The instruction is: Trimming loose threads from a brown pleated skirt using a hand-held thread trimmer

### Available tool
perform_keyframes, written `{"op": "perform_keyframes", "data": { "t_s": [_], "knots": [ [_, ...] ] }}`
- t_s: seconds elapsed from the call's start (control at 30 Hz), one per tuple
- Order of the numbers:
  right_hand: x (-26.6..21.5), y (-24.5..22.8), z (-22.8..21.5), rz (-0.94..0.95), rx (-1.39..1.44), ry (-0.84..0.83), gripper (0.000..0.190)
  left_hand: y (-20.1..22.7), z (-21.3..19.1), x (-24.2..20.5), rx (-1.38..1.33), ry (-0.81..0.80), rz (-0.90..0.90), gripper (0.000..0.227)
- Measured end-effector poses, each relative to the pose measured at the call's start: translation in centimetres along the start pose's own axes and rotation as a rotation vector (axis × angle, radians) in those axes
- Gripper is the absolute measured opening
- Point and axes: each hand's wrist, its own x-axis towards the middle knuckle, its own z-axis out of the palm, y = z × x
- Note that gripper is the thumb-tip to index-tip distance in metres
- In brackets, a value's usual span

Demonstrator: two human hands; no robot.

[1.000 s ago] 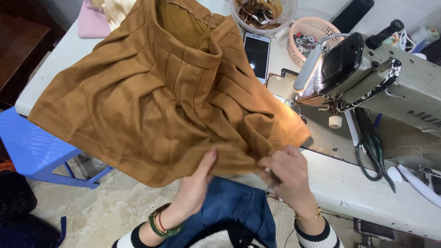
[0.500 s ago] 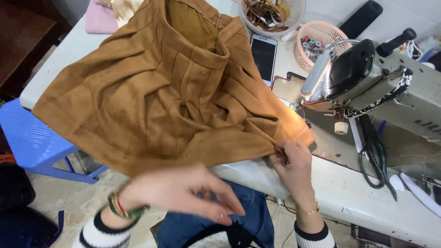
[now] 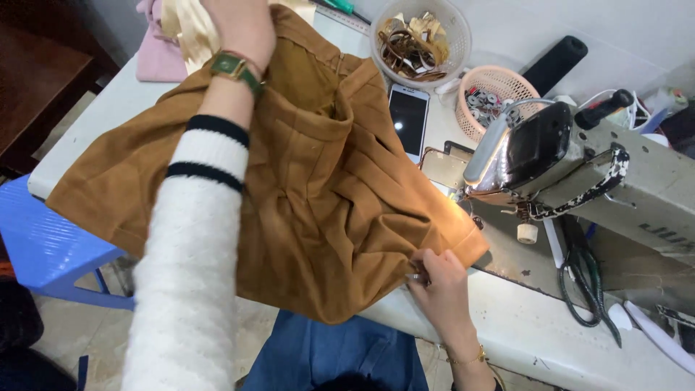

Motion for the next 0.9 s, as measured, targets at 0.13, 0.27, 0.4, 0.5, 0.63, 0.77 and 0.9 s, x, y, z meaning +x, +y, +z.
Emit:
{"op": "perform_keyframes", "data": {
  "t_s": [0.13, 0.27, 0.4, 0.5, 0.63, 0.77, 0.9],
  "knots": [
    [0.0, 0.0, 0.1, -0.013, -0.023, -0.002, 0.029, -7.3, -0.1, 0.9, 0.013, -0.165, -0.301, 0.027],
    [-0.1, -0.1, 0.0, -0.007, -0.023, -0.018, 0.023, -4.7, -8.0, -4.5, -0.436, -0.286, -0.296, 0.039],
    [-0.4, 0.1, 0.2, 0.036, -0.022, -0.041, 0.023, -5.9, -12.0, -8.9, -0.159, -0.366, -0.4, 0.029],
    [-0.1, -0.1, 0.2, 0.043, -0.038, -0.037, 0.024, -8.7, -12.0, -10.3, 0.053, -0.409, -0.339, 0.024],
    [-0.4, 0.3, 0.4, 0.043, -0.042, -0.027, 0.02, -9.5, -11.0, -10.8, 0.157, -0.414, -0.262, 0.02],
    [-0.3, 0.1, 0.3, 0.042, -0.038, -0.029, 0.02, -9.4, -9.9, -10.2, 0.252, -0.423, -0.237, 0.024],
    [-0.3, 0.3, 0.5, 0.066, -0.043, -0.054, 0.023, -6.6, -8.4, -8.5, 0.33, -0.483, -0.172, 0.023]
  ]
}}
